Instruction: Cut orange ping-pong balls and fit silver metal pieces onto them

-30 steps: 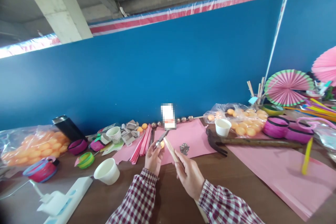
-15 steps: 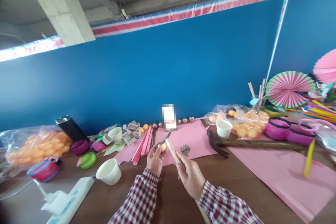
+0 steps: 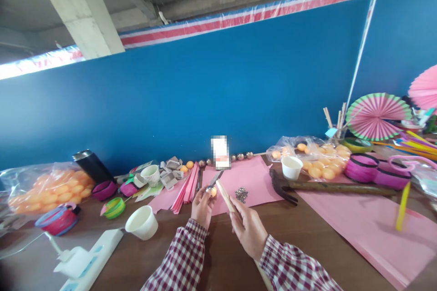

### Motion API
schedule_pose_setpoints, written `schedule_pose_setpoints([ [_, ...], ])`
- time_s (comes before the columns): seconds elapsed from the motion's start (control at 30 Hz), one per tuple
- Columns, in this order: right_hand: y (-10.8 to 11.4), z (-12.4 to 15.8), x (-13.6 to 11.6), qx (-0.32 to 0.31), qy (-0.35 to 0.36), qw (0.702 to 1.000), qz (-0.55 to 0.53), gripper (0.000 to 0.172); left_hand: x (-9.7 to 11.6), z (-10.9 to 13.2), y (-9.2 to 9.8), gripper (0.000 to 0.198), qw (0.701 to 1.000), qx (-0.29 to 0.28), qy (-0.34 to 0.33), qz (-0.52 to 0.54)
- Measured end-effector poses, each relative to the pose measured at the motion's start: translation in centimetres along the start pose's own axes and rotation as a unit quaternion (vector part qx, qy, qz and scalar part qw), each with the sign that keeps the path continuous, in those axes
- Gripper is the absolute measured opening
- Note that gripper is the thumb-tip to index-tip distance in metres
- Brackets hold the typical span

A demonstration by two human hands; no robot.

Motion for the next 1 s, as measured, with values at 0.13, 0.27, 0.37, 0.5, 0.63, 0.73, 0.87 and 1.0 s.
schedule_pose_setpoints([
  [0.13,0.05,-0.05,-0.01,-0.004,-0.003,1.0,0.003,0.047,-0.05,-0.12,0.13,0.022,1.0,0.014,0.002,0.004],
  [0.27,0.03,-0.04,0.0,-0.003,-0.005,1.0,0.001,0.047,0.01,-0.15,0.21,0.02,1.0,0.02,0.005,0.01],
  [0.37,0.11,-0.06,-0.02,0.004,-0.005,1.0,0.001,0.047,0.16,-0.16,0.27,0.019,1.0,0.022,0.006,0.019],
  [0.5,0.28,-0.05,-0.14,0.026,0.0,1.0,-0.004,0.048,0.24,-0.22,0.45,0.016,0.999,0.036,0.016,0.029],
  [0.63,0.13,0.02,-0.19,0.006,-0.007,1.0,-0.005,0.048,0.27,-0.15,0.33,0.018,0.999,0.024,0.011,0.023],
  [0.73,0.13,0.02,-0.19,-0.003,-0.007,1.0,0.001,0.046,0.26,-0.06,0.14,0.021,1.0,0.003,0.008,0.008],
  [0.87,0.27,0.01,-0.18,0.012,0.006,1.0,0.005,0.048,0.25,-0.09,0.27,0.023,1.0,0.005,0.003,-0.005],
  [1.0,0.24,0.01,-0.26,0.003,0.013,1.0,0.018,0.048,0.25,-0.11,0.36,0.024,1.0,0.0,-0.003,-0.006],
])
Point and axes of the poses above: each hand's wrist, its own z-axis away from the middle knuckle, its own y-axis out of the back of the hand, x = y × z, the point moved 3 cm from there along -z, towards the middle knuckle, and after that the axes turned 11 degrees about -z, right-handed, at the moved point
